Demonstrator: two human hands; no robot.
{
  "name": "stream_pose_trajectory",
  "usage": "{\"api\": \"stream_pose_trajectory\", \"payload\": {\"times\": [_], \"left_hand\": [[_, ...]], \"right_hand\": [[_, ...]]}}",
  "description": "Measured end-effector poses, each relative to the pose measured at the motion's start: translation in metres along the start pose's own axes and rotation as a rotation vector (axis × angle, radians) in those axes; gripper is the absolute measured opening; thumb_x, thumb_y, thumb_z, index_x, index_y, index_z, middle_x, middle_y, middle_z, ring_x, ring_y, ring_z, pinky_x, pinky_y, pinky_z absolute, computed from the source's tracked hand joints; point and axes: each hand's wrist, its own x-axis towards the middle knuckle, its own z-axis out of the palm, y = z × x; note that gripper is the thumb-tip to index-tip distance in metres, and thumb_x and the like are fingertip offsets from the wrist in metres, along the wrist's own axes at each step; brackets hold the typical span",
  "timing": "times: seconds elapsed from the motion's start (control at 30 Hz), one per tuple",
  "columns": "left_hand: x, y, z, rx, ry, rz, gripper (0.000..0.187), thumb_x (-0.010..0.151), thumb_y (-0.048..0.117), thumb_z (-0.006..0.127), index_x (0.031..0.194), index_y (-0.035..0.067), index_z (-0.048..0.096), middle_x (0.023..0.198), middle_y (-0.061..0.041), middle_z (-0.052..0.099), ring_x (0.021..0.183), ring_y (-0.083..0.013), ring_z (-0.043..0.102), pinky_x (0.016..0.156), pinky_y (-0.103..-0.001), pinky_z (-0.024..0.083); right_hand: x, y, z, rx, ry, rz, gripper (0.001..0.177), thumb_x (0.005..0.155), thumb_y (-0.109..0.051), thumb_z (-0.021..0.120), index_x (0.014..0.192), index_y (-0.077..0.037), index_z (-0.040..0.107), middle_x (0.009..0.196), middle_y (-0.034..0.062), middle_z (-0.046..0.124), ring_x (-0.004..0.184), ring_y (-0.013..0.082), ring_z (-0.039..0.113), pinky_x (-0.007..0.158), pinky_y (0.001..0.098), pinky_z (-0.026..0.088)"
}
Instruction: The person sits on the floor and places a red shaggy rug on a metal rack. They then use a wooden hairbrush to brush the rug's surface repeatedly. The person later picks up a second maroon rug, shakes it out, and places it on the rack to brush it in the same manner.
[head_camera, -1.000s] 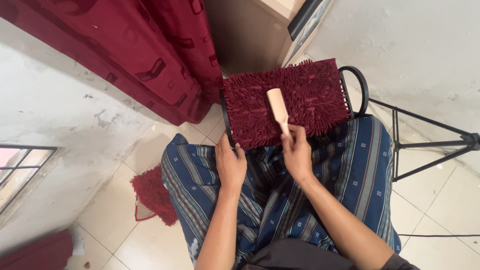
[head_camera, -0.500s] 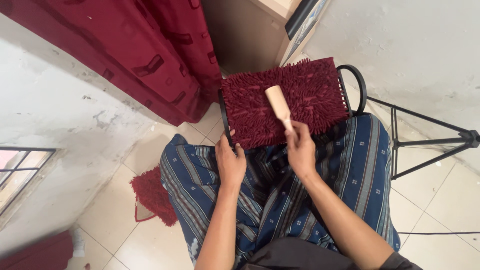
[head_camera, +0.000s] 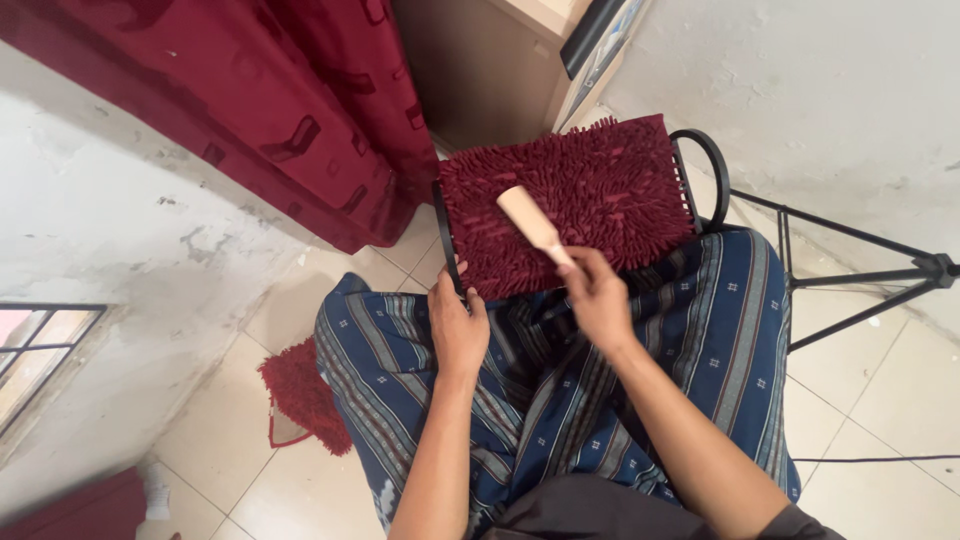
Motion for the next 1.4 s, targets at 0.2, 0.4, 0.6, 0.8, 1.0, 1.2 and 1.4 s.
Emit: {"api": "stream_pose_trajectory", "payload": {"times": [0.2,0.4,0.6,0.8,1.0,1.2,1.4], "left_hand": [[0.001,0.007,0.000,0.019,0.052,0.043,0.057,0.092,0.001,0.058,0.147,0.001,0.043,0.142,-0.015,0.056,0.133,-0.0373,0.050,0.109,-0.046,0.044],[-0.006,0.024,-0.005,0.183,0.225,0.359,0.067,0.092,-0.001,0.058,0.155,0.001,0.038,0.156,-0.019,0.041,0.144,-0.0391,0.040,0.118,-0.052,0.033],[-0.012,0.028,0.008,0.329,0.073,0.472,0.059,0.089,0.000,0.061,0.148,0.006,0.051,0.153,-0.011,0.049,0.144,-0.0307,0.044,0.117,-0.050,0.030],[-0.012,0.022,0.028,0.304,-0.172,0.481,0.054,0.090,0.001,0.061,0.144,0.004,0.054,0.147,-0.012,0.054,0.140,-0.0292,0.048,0.120,-0.048,0.032],[-0.017,0.017,0.044,0.359,-0.246,0.493,0.055,0.089,0.004,0.063,0.142,0.000,0.052,0.147,-0.016,0.052,0.140,-0.0328,0.044,0.119,-0.052,0.028],[-0.016,0.014,0.049,0.444,-0.256,0.449,0.060,0.088,0.006,0.063,0.146,0.001,0.049,0.149,-0.016,0.051,0.142,-0.0328,0.042,0.119,-0.054,0.026],[-0.016,0.012,0.055,0.458,-0.254,0.434,0.057,0.090,0.009,0.062,0.146,0.002,0.049,0.149,-0.016,0.051,0.142,-0.0337,0.042,0.119,-0.053,0.026]], "right_hand": [[0.002,0.006,-0.020,-0.039,0.216,0.093,0.025,0.103,-0.013,0.062,0.125,-0.003,0.063,0.090,0.0017,0.067,0.068,0.0073,0.053,0.061,0.0231,0.047],[-0.017,-0.020,0.008,-0.014,-0.159,0.022,0.030,0.101,-0.014,0.061,0.130,-0.005,0.060,0.085,0.0029,0.064,0.069,0.0065,0.054,0.058,0.0242,0.046],[-0.011,-0.018,-0.008,-0.096,-0.124,0.179,0.028,0.101,-0.016,0.063,0.127,-0.007,0.065,0.076,0.0061,0.062,0.062,0.0094,0.049,0.055,0.0273,0.042],[0.009,0.015,-0.043,-0.038,0.238,0.113,0.021,0.104,-0.014,0.061,0.121,-0.003,0.064,0.092,0.0030,0.070,0.071,0.0077,0.058,0.064,0.0248,0.051],[-0.010,0.001,-0.018,-0.039,-0.043,-0.003,0.027,0.101,-0.014,0.062,0.127,-0.005,0.062,0.090,0.0068,0.070,0.073,0.0092,0.060,0.064,0.0258,0.052],[-0.001,0.005,-0.036,-0.173,0.023,0.053,0.023,0.103,-0.015,0.063,0.124,-0.005,0.065,0.090,0.0123,0.074,0.076,0.0142,0.065,0.069,0.0302,0.053],[0.011,0.026,-0.066,-0.160,0.405,0.101,0.023,0.105,-0.015,0.061,0.124,-0.002,0.059,0.102,0.0138,0.074,0.084,0.0174,0.069,0.073,0.0314,0.054]]}}
